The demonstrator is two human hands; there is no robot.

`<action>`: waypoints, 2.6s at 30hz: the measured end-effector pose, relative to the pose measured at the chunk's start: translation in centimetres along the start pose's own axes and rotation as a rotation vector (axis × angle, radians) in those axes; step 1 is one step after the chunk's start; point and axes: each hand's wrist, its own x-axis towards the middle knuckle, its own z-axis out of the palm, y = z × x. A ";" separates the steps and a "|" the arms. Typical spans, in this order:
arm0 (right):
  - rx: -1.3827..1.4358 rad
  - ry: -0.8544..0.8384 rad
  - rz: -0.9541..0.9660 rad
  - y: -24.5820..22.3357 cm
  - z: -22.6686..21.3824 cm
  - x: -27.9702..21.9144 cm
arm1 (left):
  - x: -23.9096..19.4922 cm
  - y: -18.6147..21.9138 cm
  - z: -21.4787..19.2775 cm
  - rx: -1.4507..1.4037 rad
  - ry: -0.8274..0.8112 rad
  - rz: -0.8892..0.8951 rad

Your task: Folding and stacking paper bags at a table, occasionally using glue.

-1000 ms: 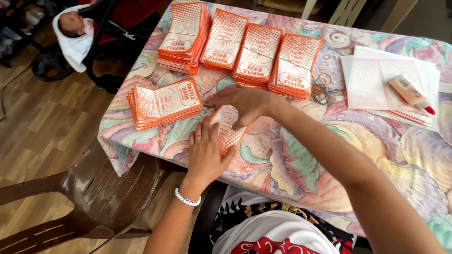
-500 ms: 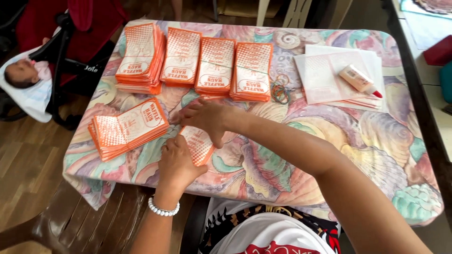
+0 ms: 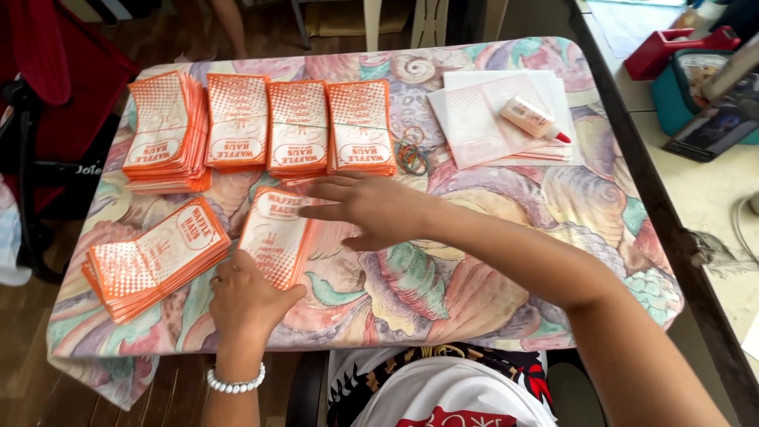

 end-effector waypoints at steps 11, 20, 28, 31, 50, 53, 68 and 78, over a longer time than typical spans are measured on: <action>-0.206 -0.254 1.637 6.8 -11.2 -33.2 | 1.0 -0.4 1.2 0.115 0.074 -0.103; -0.454 0.258 1.754 7.3 -9.0 -43.7 | 1.6 -2.4 3.5 0.072 0.199 0.033; -0.754 0.497 1.608 9.9 -3.5 -48.2 | -1.8 0.2 2.0 0.015 0.623 0.299; -0.795 0.488 1.530 10.7 -2.6 -48.2 | -2.8 4.3 -0.3 0.084 0.768 0.501; -0.640 0.322 1.013 16.4 1.3 -24.8 | 10.8 30.0 12.2 -0.076 0.452 1.165; -0.637 0.327 1.047 16.2 1.6 -25.8 | 10.9 30.1 12.5 -0.057 0.456 1.173; -0.562 0.447 0.758 14.7 0.0 -24.3 | 14.3 32.0 14.7 -0.308 0.472 1.154; -0.772 0.799 1.655 15.6 -4.3 -45.8 | 13.6 31.8 14.9 -0.146 0.493 1.166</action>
